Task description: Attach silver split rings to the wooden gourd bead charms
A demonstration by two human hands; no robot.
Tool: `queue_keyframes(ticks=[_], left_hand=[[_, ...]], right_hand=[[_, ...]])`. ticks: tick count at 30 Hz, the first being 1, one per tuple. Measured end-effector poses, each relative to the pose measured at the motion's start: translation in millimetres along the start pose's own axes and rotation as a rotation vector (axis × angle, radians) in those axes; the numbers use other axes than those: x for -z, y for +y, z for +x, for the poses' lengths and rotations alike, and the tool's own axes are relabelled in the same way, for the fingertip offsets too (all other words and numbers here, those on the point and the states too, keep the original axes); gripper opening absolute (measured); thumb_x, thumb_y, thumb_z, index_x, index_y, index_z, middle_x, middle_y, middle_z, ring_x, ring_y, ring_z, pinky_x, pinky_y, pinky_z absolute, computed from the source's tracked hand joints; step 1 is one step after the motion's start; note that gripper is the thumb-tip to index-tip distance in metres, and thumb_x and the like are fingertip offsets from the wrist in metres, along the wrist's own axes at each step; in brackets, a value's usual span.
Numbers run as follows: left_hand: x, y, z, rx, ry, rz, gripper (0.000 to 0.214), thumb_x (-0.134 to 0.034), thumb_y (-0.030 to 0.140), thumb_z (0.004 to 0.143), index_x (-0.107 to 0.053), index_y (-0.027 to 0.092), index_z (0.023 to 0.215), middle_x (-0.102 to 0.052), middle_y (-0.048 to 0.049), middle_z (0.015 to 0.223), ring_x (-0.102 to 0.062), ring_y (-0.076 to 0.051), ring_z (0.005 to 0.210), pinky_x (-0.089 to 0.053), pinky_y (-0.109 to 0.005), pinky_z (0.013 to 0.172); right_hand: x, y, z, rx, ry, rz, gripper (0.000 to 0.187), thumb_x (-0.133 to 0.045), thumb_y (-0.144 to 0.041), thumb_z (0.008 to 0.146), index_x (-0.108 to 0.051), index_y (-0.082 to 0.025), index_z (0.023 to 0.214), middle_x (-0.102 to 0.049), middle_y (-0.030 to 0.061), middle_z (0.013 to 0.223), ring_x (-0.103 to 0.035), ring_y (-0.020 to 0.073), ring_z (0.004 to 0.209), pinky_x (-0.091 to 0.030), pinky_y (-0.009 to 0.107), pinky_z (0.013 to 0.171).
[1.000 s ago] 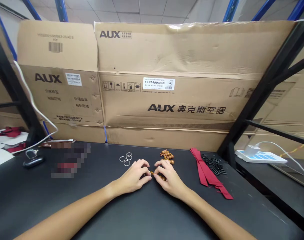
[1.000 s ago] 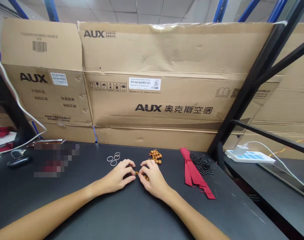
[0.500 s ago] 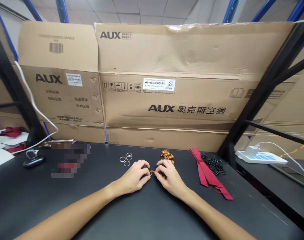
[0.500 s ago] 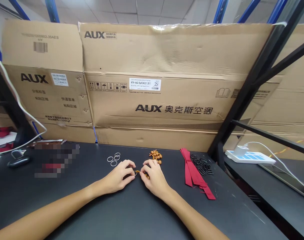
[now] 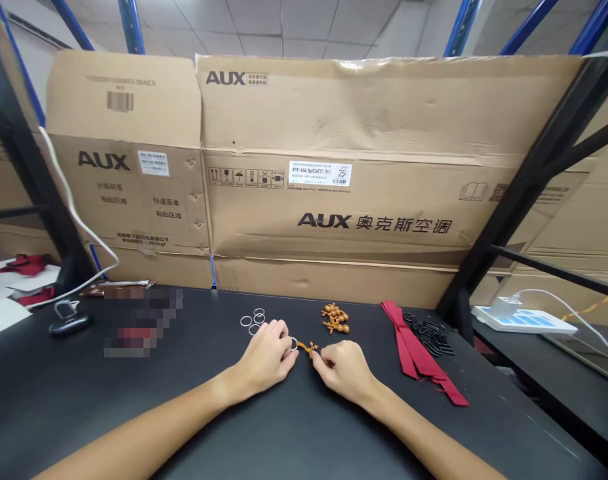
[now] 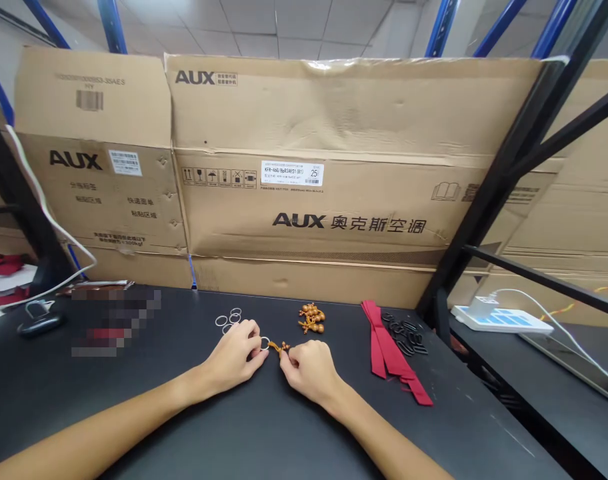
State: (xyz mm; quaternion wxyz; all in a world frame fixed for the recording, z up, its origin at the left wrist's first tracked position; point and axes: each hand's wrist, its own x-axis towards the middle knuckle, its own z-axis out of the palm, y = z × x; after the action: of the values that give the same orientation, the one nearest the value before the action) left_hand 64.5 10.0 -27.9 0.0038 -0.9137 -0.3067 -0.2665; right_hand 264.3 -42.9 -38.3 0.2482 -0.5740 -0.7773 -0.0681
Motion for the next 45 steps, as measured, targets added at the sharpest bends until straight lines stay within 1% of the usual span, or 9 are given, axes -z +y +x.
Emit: queue_keyframes(ticks=[2,4,6,9,12,16,20,27,45], left_hand=[[-0.6,0,0,0.015,-0.008,0.046,0.020,-0.054,0.026,0.088,-0.057,0.017,0.071,-0.055,-0.0063,0.090,-0.052,-0.022,0.085,-0.044,-0.038,0.078],[-1.9,0,-1,0.043,0.006,0.100,0.013,-0.055,0.028,0.088,-0.061,0.016,0.086,-0.057,-0.0090,0.099,-0.052,-0.026,0.094,-0.044,-0.043,0.083],[-3.5,-1,-1,0.063,0.020,0.126,0.020,-0.056,0.030,0.088,-0.062,0.015,0.100,-0.057,-0.0112,0.109,-0.051,-0.029,0.101,-0.043,-0.046,0.087],[-5.3,-3,-1,0.046,0.026,0.082,0.022,-0.055,0.030,0.089,-0.062,0.016,0.104,-0.058,-0.0117,0.113,-0.052,-0.029,0.104,-0.043,-0.046,0.090],[-5.8,-4,-1,0.000,-0.003,-0.005,0.022,-0.053,0.028,0.091,-0.061,0.017,0.107,-0.061,-0.0103,0.111,-0.055,-0.027,0.103,-0.045,-0.044,0.092],[-6.1,-6,-1,-0.028,-0.045,-0.058,0.023,-0.052,0.026,0.091,-0.061,0.017,0.111,-0.062,-0.0100,0.115,-0.058,-0.025,0.105,-0.046,-0.042,0.093],[-6.8,-7,-1,-0.033,-0.036,-0.071,0.023,-0.051,0.026,0.092,-0.061,0.018,0.110,-0.062,-0.0108,0.117,-0.059,-0.025,0.106,-0.047,-0.041,0.094],[-4.8,-6,-1,-0.035,-0.065,-0.038,0.023,-0.051,0.026,0.092,-0.062,0.017,0.110,-0.062,-0.0111,0.117,-0.058,-0.026,0.107,-0.047,-0.042,0.094],[-0.9,-2,1,-0.043,-0.066,-0.015,0.021,-0.050,0.025,0.092,-0.062,0.016,0.107,-0.063,-0.0116,0.116,-0.059,-0.026,0.106,-0.048,-0.042,0.092]], right_hand=[[1,0,1,-0.031,0.001,0.023,0.045,-0.044,-0.030,0.092,-0.057,-0.020,0.050,-0.061,0.0003,0.049,-0.052,0.0121,0.043,-0.026,0.025,0.049],[2,0,3,-0.058,0.016,0.054,0.037,-0.043,-0.029,0.093,-0.066,-0.021,0.066,-0.066,0.0005,0.058,-0.057,0.0133,0.049,-0.031,0.024,0.052],[3,2,3,-0.063,0.015,0.072,0.029,-0.044,-0.028,0.093,-0.069,-0.022,0.080,-0.069,0.0009,0.067,-0.061,0.0142,0.056,-0.037,0.024,0.055],[3,3,3,-0.021,-0.003,0.070,0.025,-0.046,-0.029,0.092,-0.070,-0.022,0.085,-0.068,0.0031,0.076,-0.062,0.0159,0.064,-0.043,0.025,0.059],[3,4,3,0.076,-0.002,0.081,0.020,-0.052,-0.030,0.090,-0.069,-0.020,0.097,-0.066,0.0077,0.089,-0.063,0.0199,0.080,-0.050,0.030,0.072],[3,7,2,0.146,-0.054,0.128,0.029,-0.055,-0.032,0.089,-0.064,-0.021,0.114,-0.062,0.0124,0.119,-0.058,0.0255,0.110,-0.047,0.043,0.095],[1,12,0,0.133,-0.136,0.159,0.041,-0.054,-0.040,0.090,-0.058,-0.021,0.127,-0.050,0.0132,0.139,-0.046,0.0285,0.129,-0.039,0.048,0.106],[1,12,1,0.100,-0.177,0.167,0.044,-0.052,-0.042,0.091,-0.057,-0.020,0.129,-0.047,0.0135,0.143,-0.043,0.0282,0.132,-0.037,0.048,0.109],[0,13,0,0.107,-0.182,0.159,0.044,-0.051,-0.042,0.092,-0.057,-0.019,0.129,-0.046,0.0136,0.143,-0.042,0.0284,0.133,-0.036,0.048,0.110]])
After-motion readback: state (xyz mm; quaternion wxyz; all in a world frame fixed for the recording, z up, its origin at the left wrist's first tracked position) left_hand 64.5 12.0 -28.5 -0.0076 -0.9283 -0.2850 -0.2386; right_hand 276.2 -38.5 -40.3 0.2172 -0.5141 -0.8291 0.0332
